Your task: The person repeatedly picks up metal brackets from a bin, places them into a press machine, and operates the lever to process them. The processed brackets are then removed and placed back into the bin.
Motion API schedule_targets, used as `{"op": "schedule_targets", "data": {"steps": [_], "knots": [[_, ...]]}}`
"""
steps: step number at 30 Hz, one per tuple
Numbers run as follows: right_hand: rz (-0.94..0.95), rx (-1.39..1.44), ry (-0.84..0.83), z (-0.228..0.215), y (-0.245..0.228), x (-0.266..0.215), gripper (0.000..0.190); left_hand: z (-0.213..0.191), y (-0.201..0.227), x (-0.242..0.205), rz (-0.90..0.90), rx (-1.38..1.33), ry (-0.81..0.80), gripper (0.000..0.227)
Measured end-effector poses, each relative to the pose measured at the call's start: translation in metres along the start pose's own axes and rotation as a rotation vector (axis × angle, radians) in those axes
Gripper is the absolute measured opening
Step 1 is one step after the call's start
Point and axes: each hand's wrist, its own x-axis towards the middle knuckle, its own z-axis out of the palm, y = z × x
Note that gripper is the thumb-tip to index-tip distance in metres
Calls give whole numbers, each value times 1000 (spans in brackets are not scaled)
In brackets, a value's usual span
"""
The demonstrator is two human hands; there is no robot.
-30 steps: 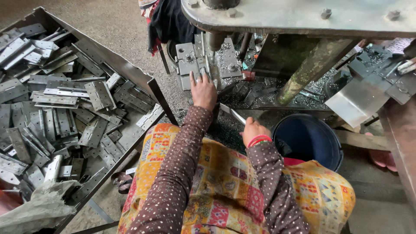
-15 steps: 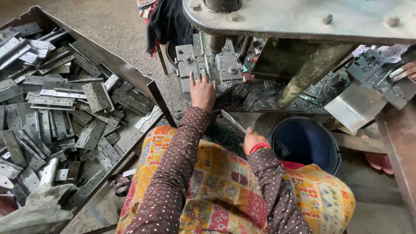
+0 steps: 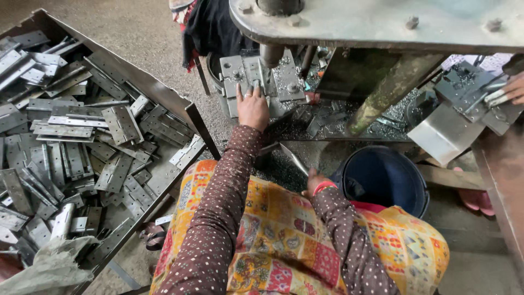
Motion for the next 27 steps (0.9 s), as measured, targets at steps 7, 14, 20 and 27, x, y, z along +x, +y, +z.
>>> {"op": "schedule_targets", "data": {"steps": [7,14,20,27], "knots": [[-47,-121,190,-72,-23,-18,58,4,-9,30,-19,31,32,29],[15,-103,35,17,3,20,79,7,-21,52,0,58,66,29],[-103,11,83,9,8,7,74,-3,-20,49,-5,35,-23,29],[-163,111,507,-43,-11,-36,37,-24,3,-11,118,122,-117,31]]}}
